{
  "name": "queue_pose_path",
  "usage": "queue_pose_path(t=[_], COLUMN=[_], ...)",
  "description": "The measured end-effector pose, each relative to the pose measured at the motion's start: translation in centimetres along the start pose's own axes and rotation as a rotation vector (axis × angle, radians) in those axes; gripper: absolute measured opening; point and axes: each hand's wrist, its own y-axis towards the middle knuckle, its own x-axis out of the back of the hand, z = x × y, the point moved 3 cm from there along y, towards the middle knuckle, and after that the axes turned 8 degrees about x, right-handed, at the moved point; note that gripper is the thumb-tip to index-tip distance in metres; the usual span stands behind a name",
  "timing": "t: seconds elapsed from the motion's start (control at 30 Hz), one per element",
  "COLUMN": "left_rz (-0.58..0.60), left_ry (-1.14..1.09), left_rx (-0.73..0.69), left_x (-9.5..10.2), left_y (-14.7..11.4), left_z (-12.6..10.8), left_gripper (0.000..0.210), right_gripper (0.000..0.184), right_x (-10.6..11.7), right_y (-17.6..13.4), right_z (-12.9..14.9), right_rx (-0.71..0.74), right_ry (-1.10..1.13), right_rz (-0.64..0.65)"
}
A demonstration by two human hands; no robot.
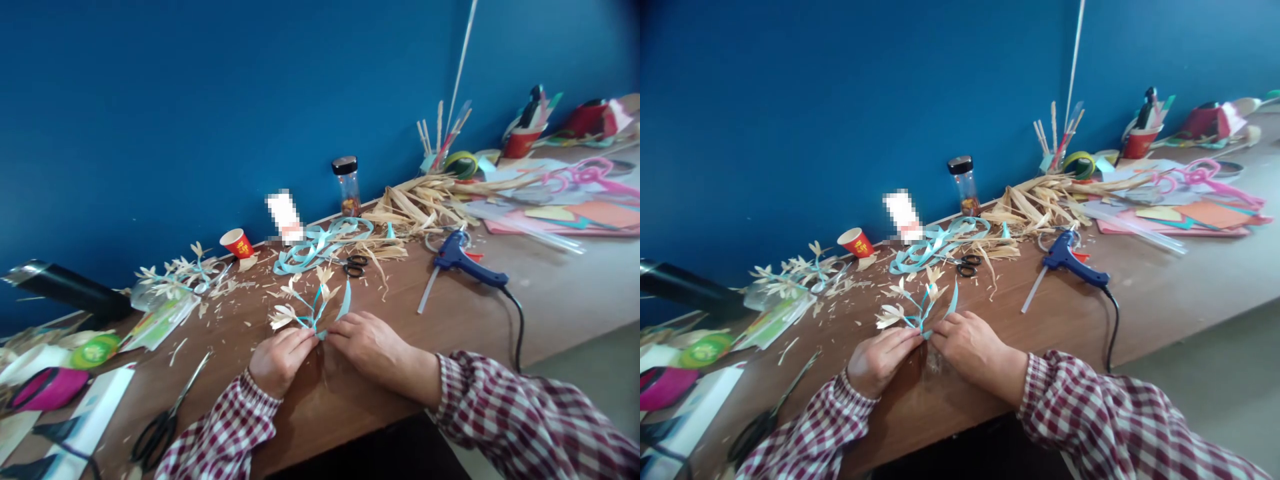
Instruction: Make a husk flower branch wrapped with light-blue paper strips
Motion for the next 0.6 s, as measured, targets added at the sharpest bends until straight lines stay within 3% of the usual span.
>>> queue_pose_path(t=[0.3, 0.47, 0.6], left_rz=[-0.031, 0.112, 0.192], left_ry=[-0.049, -0.016, 0.047], left_rx=[0.019, 0.099, 0.171], left_x=[0.2, 0.3, 0.2], left_y=[0.0, -0.3, -0.5], left_z=[0.1, -0.7, -1.7], left_gripper=[0.018, 0.021, 0.026], right_gripper=[0.012, 0.010, 0.024], right_x=[0.2, 0.3, 0.2], right_y=[-0.2, 0.0, 0.3], right_z=[0.6, 0.4, 0.0], right_rx=[-0.004, -0.057, -0.087], right_ry=[-0.070, -0.037, -0.016], right_rz=[0.022, -0.005, -0.013])
